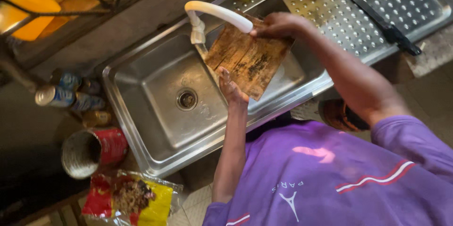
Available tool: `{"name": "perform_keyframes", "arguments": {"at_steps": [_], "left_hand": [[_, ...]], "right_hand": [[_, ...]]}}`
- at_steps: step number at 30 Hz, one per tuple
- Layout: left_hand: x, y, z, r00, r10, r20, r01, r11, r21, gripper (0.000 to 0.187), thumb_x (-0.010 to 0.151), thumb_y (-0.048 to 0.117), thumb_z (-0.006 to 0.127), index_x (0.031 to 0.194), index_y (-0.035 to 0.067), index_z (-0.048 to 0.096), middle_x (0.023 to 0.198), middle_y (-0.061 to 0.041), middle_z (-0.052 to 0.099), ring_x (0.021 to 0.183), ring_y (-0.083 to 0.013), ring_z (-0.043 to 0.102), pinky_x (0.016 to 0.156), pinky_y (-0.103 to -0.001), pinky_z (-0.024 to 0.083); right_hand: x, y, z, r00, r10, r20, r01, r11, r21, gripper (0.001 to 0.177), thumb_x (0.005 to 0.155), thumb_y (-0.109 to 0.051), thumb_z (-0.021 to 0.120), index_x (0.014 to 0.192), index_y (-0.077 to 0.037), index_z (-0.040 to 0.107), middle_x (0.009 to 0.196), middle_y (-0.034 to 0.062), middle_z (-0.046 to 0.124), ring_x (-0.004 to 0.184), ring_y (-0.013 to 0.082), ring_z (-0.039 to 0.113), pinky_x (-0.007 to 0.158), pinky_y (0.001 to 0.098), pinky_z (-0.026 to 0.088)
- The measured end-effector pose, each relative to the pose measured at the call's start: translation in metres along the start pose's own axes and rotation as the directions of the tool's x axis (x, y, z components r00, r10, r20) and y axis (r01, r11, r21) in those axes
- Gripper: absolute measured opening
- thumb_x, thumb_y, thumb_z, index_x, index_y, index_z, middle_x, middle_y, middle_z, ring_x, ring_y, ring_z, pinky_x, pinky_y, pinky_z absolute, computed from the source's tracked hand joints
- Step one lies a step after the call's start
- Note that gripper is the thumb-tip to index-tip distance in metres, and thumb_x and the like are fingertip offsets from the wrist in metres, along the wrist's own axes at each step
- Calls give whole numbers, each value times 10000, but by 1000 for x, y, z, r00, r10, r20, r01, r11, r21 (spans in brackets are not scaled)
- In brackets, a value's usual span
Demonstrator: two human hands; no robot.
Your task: The person chops green herbs on a wooden cutting board with a knife, scrapes the chopped herbs into a blender jar, plugs in the blender base and attaches the jar, then washes the cutting board and knife under the tap.
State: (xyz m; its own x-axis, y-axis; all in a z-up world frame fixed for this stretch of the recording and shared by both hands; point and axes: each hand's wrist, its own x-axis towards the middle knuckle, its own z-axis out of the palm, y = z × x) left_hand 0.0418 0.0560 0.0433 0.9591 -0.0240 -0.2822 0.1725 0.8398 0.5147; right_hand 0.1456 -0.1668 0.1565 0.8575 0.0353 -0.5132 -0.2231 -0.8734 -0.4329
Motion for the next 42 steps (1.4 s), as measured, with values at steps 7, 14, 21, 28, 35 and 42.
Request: {"name": "perform_keyframes", "arguments": {"at_steps": [7,14,21,28,35,42], "left_hand": [[53,-86,-15,974,-206,96,187,967,176,562,990,334,656,1432,23,502,1432,-158,579,1292,-308,577,1072,-460,499],[31,-109,17,990,-35,135,-106,441,891,645,982,332,632,1491,4,409,1443,-203,430,1201,-319,567,1004,-444,484],[-5,-121,48,948,-163,274,-191,399,897,488,1014,294,563,1405,3,544,1282,-215,611,1048,-288,665,899,-401,551],[-16,-215,75,903,-256,346,-259,319,912,335,970,240,622,1206,5,654,1026,-144,717,929,-217,678,829,-341,528],[-4,-347,124,672,-318,668,-387,619,683,401,929,306,662,1151,-27,630,1041,-191,679,960,-258,615,862,-425,488],[20,-441,163,675,-307,671,-510,463,725,540,941,429,659,1214,-33,599,1131,-191,640,1063,-262,575,969,-420,449]], "right_hand": [[-55,33,-35,973,-72,-218,72,997,-8,633,882,-620,644,1178,-66,720,1030,188,729,923,317,693,800,483,536],[-118,31,-21,904,118,-410,-189,972,-137,457,1052,-466,528,1280,-83,625,932,266,712,719,326,659,581,468,536],[-168,63,-25,463,-595,-657,-35,729,-684,322,1048,-347,678,1146,-40,675,992,214,738,634,319,663,546,424,516],[-175,86,-38,537,-313,-784,257,945,-201,344,1039,-274,690,1201,28,663,838,240,699,681,376,698,625,471,546],[-168,124,-57,403,-443,-801,436,862,-258,432,1030,-291,718,1289,38,614,1029,259,718,900,407,723,756,462,582],[-168,191,-73,326,-542,-774,596,754,-278,455,1029,-258,737,1340,42,594,1047,239,714,913,385,723,791,445,581]]}}
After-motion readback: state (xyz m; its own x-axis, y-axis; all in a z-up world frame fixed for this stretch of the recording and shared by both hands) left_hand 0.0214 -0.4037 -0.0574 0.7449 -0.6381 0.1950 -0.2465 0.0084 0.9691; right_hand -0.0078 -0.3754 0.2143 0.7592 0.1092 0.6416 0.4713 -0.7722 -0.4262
